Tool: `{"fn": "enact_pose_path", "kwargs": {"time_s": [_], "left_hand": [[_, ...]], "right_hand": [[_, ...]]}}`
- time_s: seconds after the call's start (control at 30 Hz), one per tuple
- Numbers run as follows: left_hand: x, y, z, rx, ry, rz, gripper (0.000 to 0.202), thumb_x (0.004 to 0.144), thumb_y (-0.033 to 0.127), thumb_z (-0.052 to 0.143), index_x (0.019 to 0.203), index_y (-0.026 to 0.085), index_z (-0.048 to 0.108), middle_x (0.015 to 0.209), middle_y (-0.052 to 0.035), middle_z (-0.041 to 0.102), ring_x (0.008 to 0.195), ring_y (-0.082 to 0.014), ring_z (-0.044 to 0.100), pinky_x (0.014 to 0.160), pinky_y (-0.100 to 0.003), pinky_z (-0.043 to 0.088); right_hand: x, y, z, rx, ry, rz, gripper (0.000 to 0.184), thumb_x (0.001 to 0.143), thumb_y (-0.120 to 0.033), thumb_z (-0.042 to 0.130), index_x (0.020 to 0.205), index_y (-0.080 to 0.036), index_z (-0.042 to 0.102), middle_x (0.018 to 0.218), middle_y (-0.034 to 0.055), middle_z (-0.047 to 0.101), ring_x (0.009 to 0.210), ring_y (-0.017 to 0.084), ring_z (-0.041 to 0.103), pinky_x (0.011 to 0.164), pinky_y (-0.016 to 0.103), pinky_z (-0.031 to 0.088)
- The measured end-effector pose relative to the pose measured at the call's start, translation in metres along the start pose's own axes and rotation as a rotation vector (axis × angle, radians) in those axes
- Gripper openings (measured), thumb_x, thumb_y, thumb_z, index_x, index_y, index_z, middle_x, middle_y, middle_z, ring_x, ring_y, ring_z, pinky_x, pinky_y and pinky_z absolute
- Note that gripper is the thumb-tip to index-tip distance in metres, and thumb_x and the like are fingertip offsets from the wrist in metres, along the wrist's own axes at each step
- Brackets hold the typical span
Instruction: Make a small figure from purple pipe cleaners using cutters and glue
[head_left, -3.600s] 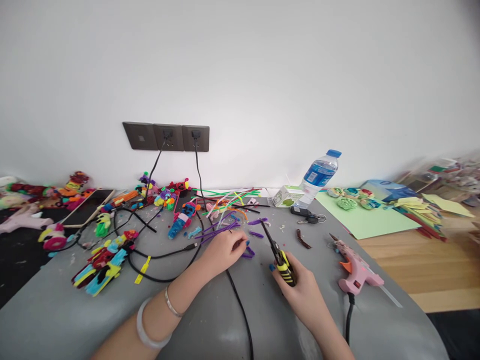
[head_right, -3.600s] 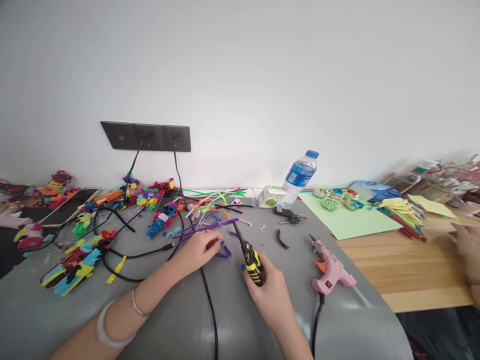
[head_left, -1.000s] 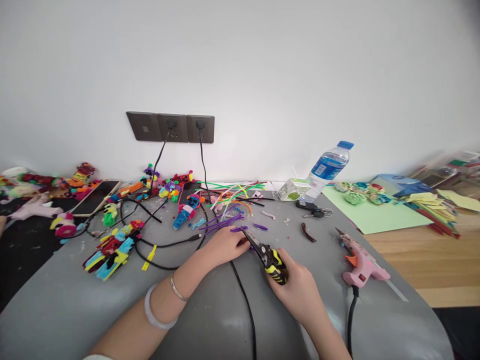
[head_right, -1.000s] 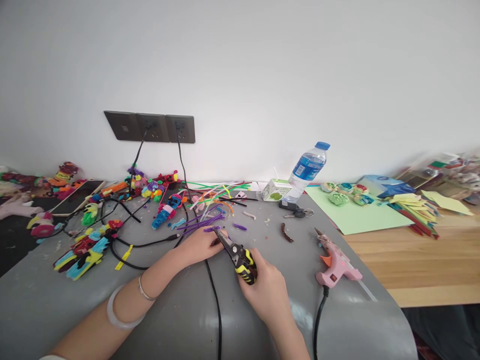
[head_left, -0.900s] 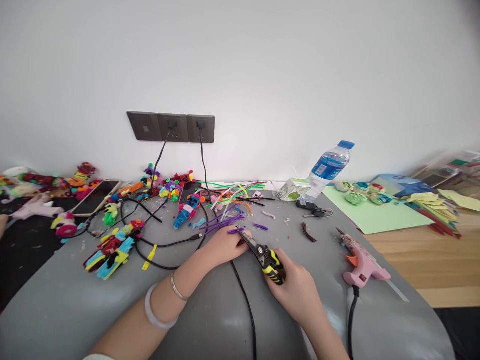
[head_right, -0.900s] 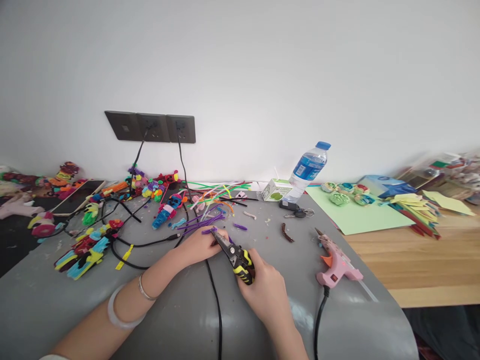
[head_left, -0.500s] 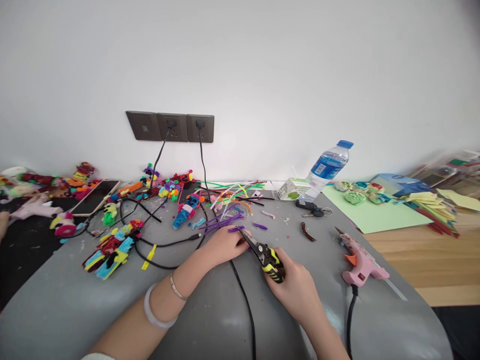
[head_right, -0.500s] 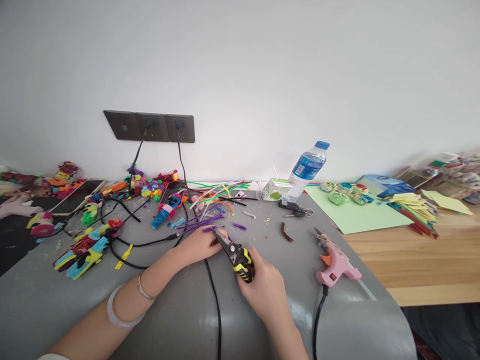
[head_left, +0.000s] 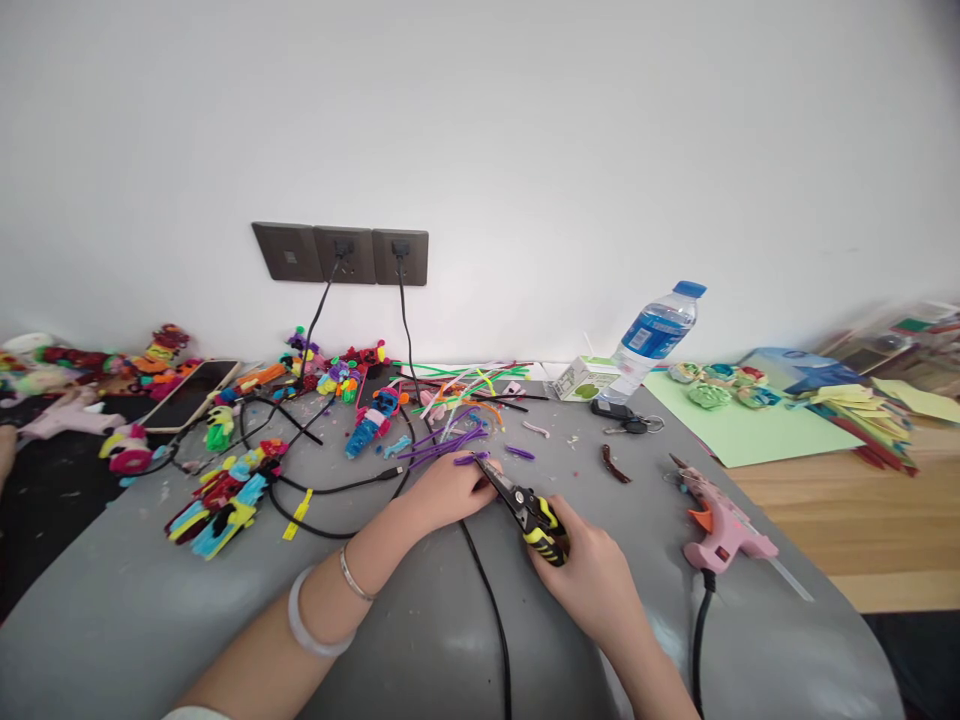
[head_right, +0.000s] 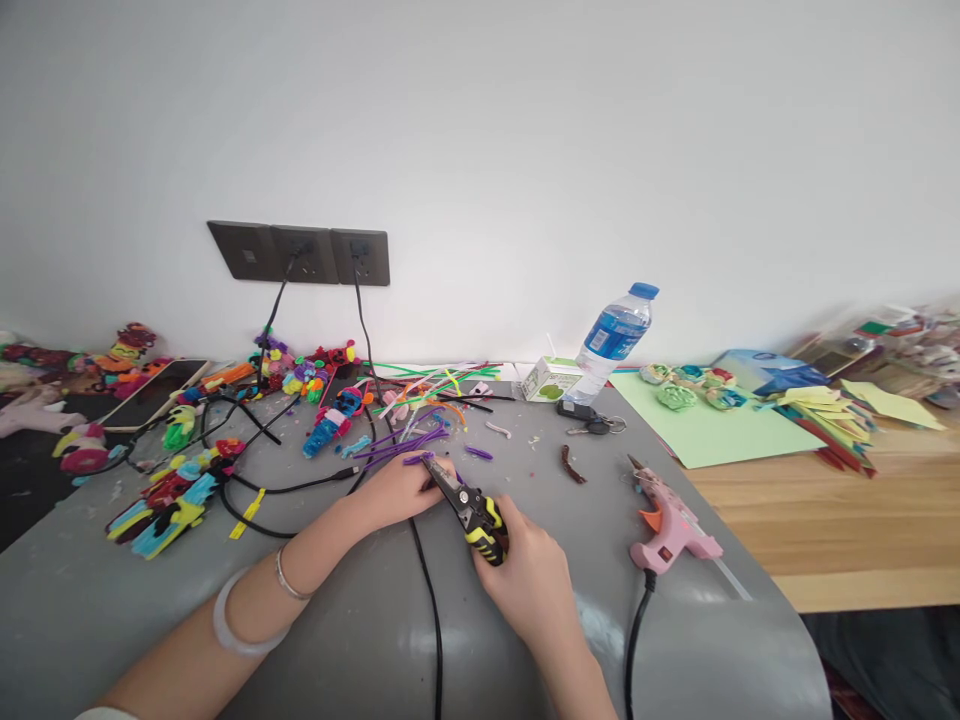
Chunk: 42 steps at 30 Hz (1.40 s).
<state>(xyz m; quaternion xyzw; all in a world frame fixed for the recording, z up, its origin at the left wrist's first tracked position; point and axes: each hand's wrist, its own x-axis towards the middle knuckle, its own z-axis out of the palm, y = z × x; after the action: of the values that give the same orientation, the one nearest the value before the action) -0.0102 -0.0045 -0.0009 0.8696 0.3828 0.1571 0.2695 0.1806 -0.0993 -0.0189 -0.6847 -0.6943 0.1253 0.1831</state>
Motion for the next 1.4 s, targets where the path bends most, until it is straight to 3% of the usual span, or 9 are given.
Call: {"fn": "enact_pose_path", "kwargs": {"time_s": [0.47, 1.4], "left_hand": [[0.0004, -0.0031, 0.0014, 0.029, -0.014, 0.034, 0.015, 0.09, 0.015, 0.05, 0.092, 0.02, 0.064, 0.097, -0.0035, 0.071, 0.098, -0.0209, 0.065, 0.087, -0.029, 0.048], [-0.0006, -0.0046, 0.0029, -0.029, 0.037, 0.056, 0.015, 0.088, 0.013, 0.054, 0.091, 0.021, 0.065, 0.095, -0.0007, 0.072, 0.094, -0.0185, 0.065, 0.085, -0.027, 0.048]], "right_hand": [[-0.0025, 0.001, 0.0025, -0.016, 0.024, -0.02, 0.015, 0.075, -0.022, 0.054, 0.09, -0.025, 0.051, 0.067, -0.0006, 0.066, 0.057, 0.02, 0.063, 0.051, 0.023, 0.036], [-0.0021, 0.0012, 0.0021, -0.005, 0.011, -0.036, 0.015, 0.075, -0.022, 0.054, 0.089, -0.025, 0.051, 0.066, -0.001, 0.066, 0.056, 0.019, 0.062, 0.051, 0.023, 0.036]]}}
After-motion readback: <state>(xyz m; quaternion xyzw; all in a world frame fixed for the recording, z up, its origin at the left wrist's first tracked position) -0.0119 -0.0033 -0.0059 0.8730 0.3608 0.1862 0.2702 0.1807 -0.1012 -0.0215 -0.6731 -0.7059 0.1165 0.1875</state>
